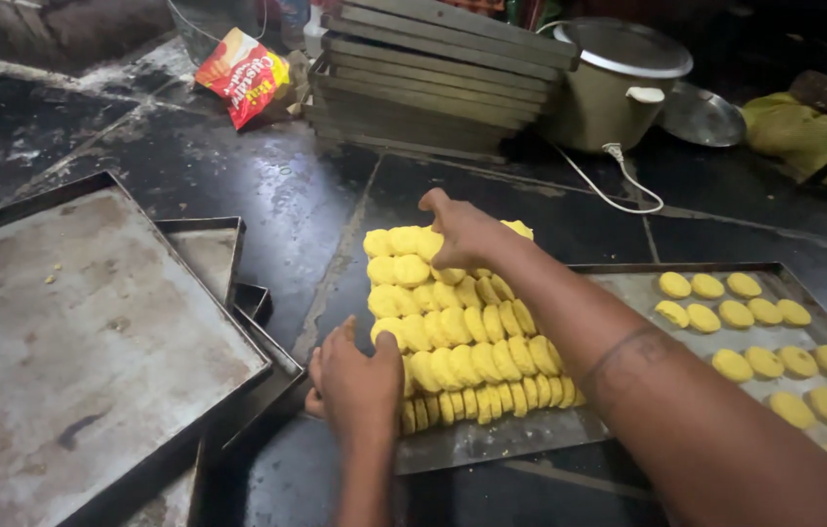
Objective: The person picks yellow round dough discs one at a time from a stacked pile on a metal sheet and places them in spaced rows on a baking tray, occasionally repositioning discs and moving empty trays aside to continue filling the tray.
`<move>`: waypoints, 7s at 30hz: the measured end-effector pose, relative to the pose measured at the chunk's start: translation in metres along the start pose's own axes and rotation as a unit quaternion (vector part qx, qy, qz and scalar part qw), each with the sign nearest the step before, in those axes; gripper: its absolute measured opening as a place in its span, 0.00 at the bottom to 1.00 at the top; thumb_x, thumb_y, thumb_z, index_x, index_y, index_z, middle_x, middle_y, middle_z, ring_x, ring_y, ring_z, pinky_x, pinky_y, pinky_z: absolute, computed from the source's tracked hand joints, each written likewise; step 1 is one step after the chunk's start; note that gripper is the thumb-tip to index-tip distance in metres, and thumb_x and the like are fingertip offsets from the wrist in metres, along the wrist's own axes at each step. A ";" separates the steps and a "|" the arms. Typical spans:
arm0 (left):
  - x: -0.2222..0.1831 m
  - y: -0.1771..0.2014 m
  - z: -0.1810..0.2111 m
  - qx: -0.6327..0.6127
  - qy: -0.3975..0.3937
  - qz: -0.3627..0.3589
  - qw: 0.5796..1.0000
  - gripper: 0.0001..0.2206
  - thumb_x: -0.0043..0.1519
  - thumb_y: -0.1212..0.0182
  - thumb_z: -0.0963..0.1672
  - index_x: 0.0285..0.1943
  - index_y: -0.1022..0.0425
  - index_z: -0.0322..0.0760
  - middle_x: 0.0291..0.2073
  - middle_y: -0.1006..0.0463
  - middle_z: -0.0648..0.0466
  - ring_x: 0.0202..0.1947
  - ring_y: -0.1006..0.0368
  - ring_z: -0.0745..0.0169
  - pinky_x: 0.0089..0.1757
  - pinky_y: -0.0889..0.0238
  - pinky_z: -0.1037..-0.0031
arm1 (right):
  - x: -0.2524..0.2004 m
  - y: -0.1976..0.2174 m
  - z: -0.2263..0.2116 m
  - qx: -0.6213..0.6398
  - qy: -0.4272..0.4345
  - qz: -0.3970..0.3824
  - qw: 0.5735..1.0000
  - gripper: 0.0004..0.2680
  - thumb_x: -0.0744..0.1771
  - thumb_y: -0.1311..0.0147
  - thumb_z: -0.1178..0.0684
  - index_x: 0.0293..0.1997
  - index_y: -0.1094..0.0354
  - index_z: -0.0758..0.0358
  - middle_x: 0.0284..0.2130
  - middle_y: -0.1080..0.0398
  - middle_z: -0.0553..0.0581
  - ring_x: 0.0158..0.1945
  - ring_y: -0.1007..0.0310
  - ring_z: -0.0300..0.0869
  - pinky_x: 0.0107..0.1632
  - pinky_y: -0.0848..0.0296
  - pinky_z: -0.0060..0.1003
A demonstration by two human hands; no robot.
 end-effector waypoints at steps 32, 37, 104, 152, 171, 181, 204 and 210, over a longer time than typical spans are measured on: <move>-0.006 -0.007 0.016 -0.007 -0.091 0.053 0.994 0.25 0.55 0.40 0.53 0.59 0.21 0.44 0.57 0.22 0.49 0.63 0.35 0.45 0.59 0.50 0.45 | -0.328 0.021 0.425 0.012 -0.454 0.017 0.891 0.26 0.61 0.40 0.42 0.69 0.34 0.48 0.55 0.26 0.66 0.40 0.19 0.55 0.50 0.17 0.51; -0.013 -0.003 0.022 0.019 -0.045 0.003 0.999 0.25 0.56 0.40 0.53 0.62 0.22 0.46 0.56 0.22 0.47 0.62 0.33 0.43 0.58 0.50 0.42 | -0.354 -0.004 0.434 0.098 -0.419 0.043 0.902 0.27 0.61 0.37 0.44 0.68 0.36 0.55 0.57 0.31 0.64 0.41 0.20 0.46 0.51 0.24 0.44; -0.014 -0.006 0.018 0.023 -0.051 0.028 0.998 0.25 0.54 0.40 0.52 0.62 0.24 0.46 0.62 0.27 0.52 0.67 0.41 0.47 0.60 0.58 0.43 | -0.324 -0.068 0.416 -0.097 -0.439 -0.119 0.885 0.30 0.60 0.36 0.32 0.65 0.35 0.59 0.62 0.34 0.68 0.64 0.32 0.56 0.65 0.32 0.45; -0.006 -0.017 0.010 -0.017 -0.070 0.015 0.997 0.22 0.58 0.41 0.53 0.60 0.23 0.46 0.62 0.27 0.53 0.66 0.39 0.45 0.61 0.52 0.42 | -0.110 0.023 0.097 0.040 -0.116 0.146 0.982 0.25 0.61 0.38 0.47 0.61 0.46 0.60 0.53 0.29 0.69 0.59 0.30 0.59 0.59 0.31 0.50; -0.220 -0.122 0.178 -0.118 -0.494 -0.185 0.841 0.17 0.55 0.38 0.42 0.54 0.25 0.31 0.49 0.24 0.40 0.52 0.30 0.37 0.53 0.38 0.56 | -0.338 0.022 0.274 -0.113 -0.191 0.057 0.973 0.16 0.62 0.40 0.44 0.51 0.29 0.57 0.58 0.37 0.62 0.59 0.32 0.56 0.58 0.32 0.52; -0.321 -0.288 0.166 0.231 -0.487 -0.290 0.791 0.09 0.59 0.40 0.44 0.45 0.21 0.38 0.48 0.24 0.46 0.47 0.25 0.43 0.45 0.29 0.56 | -0.476 -0.002 0.310 -0.166 -0.298 -0.179 0.923 0.27 0.60 0.36 0.45 0.66 0.41 0.48 0.61 0.39 0.58 0.63 0.35 0.55 0.63 0.34 0.50; -0.241 -0.177 0.238 0.120 -0.563 -0.104 0.811 0.15 0.48 0.38 0.40 0.44 0.29 0.34 0.41 0.24 0.42 0.47 0.28 0.41 0.46 0.30 0.58 | -0.397 -0.036 0.268 -0.135 -0.220 -0.163 0.952 0.26 0.59 0.38 0.62 0.63 0.34 0.40 0.54 0.33 0.58 0.60 0.31 0.53 0.61 0.30 0.47; -0.100 -0.105 0.178 0.131 -0.310 -0.067 0.939 0.15 0.58 0.43 0.39 0.55 0.32 0.33 0.45 0.24 0.38 0.46 0.25 0.37 0.46 0.32 0.52 | -0.399 -0.046 0.276 -0.131 -0.205 -0.184 0.952 0.25 0.59 0.38 0.61 0.62 0.36 0.46 0.55 0.34 0.55 0.63 0.33 0.51 0.63 0.31 0.43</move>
Point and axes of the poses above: each hand's wrist, its own x-axis towards the middle knuckle, its own y-axis out of the back of the hand, z = x × y, the point moved 10 cm from there along x, towards the middle knuckle
